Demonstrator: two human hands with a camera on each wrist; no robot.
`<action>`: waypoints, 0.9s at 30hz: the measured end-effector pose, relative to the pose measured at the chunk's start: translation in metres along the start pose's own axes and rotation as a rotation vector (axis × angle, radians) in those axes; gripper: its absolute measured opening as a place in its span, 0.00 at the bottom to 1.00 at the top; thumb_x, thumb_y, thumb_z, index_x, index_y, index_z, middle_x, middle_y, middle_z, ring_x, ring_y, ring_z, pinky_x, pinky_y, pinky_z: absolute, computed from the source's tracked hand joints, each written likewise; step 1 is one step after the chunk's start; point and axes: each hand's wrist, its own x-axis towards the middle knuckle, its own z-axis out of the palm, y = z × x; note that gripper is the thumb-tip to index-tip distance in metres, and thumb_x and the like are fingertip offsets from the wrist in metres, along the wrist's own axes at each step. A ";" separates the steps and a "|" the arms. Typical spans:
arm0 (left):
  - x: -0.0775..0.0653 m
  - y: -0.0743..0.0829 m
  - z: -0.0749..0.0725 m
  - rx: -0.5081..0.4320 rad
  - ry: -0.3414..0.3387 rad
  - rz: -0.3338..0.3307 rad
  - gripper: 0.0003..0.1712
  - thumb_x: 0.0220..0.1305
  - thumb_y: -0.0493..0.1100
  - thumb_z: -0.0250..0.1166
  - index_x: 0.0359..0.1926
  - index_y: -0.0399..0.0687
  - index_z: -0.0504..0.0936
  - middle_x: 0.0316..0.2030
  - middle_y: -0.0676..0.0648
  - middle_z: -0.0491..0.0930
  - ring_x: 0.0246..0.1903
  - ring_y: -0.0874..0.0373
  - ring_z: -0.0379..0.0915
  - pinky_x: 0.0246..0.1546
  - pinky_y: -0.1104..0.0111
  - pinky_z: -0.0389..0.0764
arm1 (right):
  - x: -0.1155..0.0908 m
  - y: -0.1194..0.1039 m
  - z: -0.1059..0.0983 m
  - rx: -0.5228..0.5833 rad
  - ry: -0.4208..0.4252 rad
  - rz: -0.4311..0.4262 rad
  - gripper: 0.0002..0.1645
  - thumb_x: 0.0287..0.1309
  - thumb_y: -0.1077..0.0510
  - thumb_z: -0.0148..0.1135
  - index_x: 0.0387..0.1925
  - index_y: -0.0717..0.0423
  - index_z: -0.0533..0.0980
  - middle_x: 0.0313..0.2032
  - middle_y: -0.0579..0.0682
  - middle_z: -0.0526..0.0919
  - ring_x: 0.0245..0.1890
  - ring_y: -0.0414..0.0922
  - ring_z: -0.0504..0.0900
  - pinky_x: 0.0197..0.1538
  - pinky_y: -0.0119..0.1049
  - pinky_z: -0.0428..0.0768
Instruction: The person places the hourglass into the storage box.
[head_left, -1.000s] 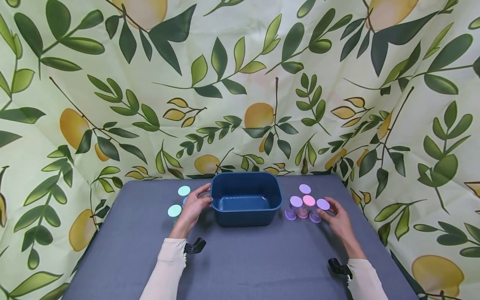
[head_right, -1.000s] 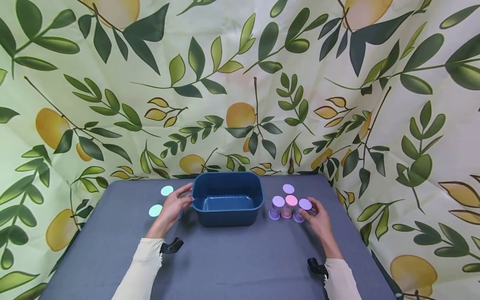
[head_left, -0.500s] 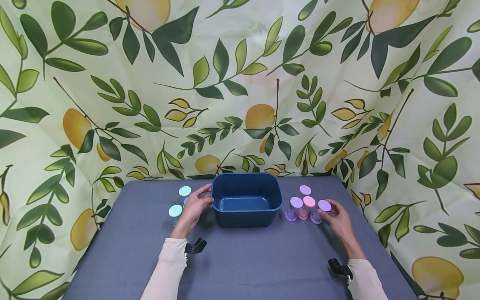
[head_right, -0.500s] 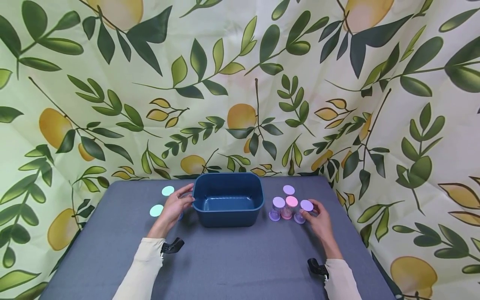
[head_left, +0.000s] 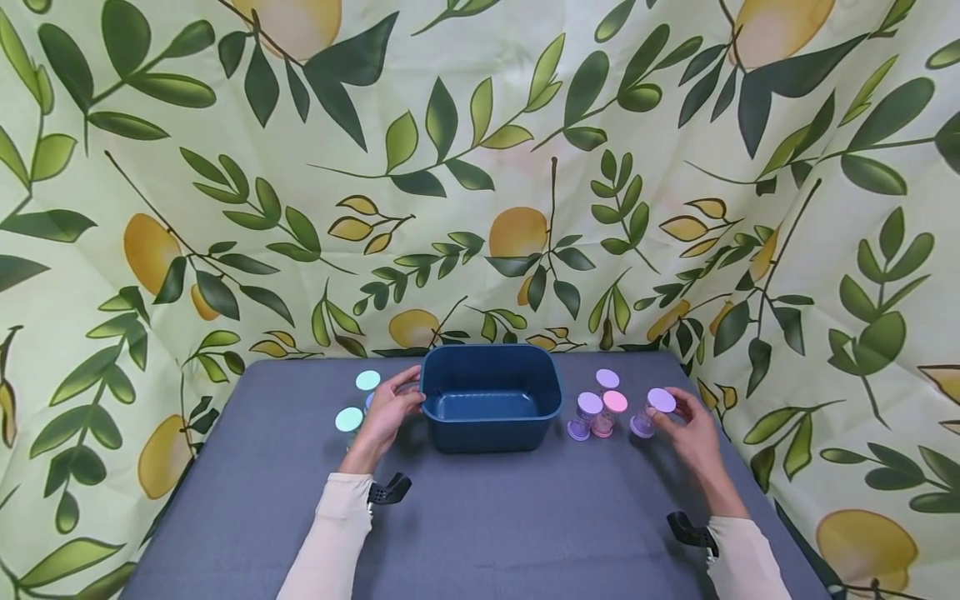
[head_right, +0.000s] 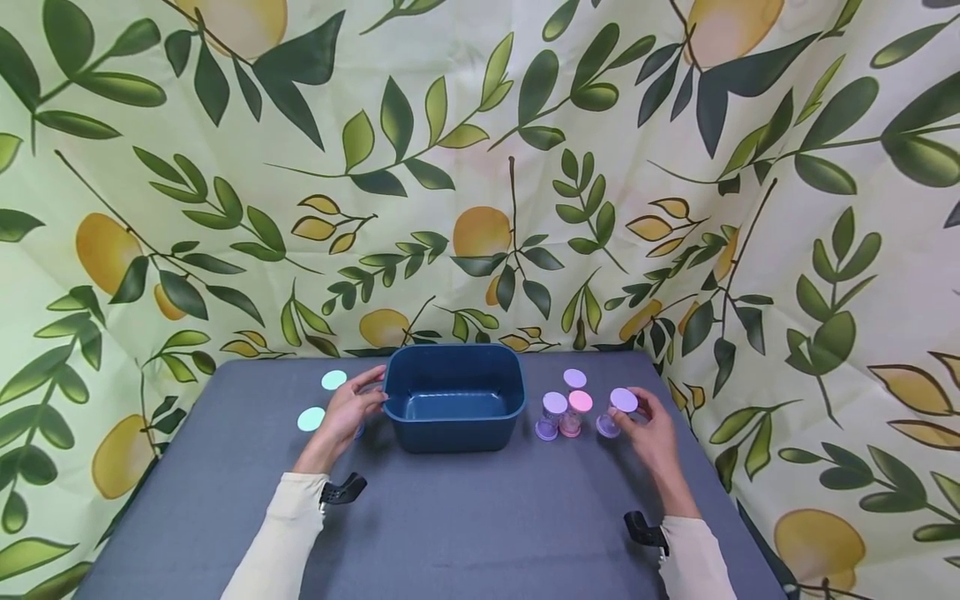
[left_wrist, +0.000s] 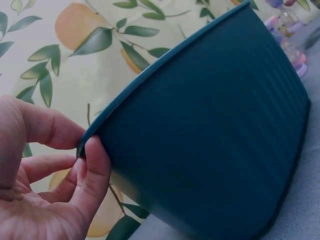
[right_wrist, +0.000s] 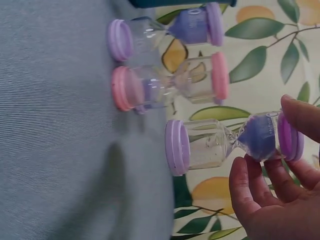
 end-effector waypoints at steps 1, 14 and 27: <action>0.000 0.000 0.000 0.000 0.002 0.000 0.35 0.60 0.25 0.56 0.70 0.37 0.65 0.63 0.33 0.65 0.38 0.68 0.76 0.35 0.73 0.80 | 0.000 -0.003 -0.001 -0.002 0.005 -0.003 0.36 0.61 0.46 0.65 0.66 0.57 0.66 0.61 0.57 0.72 0.58 0.47 0.68 0.48 0.24 0.67; 0.000 0.001 0.001 0.010 0.019 0.002 0.34 0.61 0.25 0.55 0.69 0.37 0.66 0.63 0.34 0.66 0.38 0.68 0.76 0.33 0.76 0.79 | 0.001 -0.036 -0.013 0.025 0.025 -0.069 0.36 0.58 0.46 0.68 0.63 0.57 0.69 0.55 0.54 0.74 0.48 0.31 0.68 0.41 0.15 0.70; -0.002 0.000 0.001 0.021 0.025 -0.004 0.34 0.61 0.27 0.57 0.69 0.39 0.67 0.63 0.35 0.68 0.39 0.65 0.76 0.33 0.75 0.79 | 0.003 -0.063 -0.015 0.011 -0.021 -0.130 0.37 0.59 0.42 0.66 0.63 0.56 0.69 0.58 0.55 0.74 0.55 0.42 0.71 0.45 0.14 0.69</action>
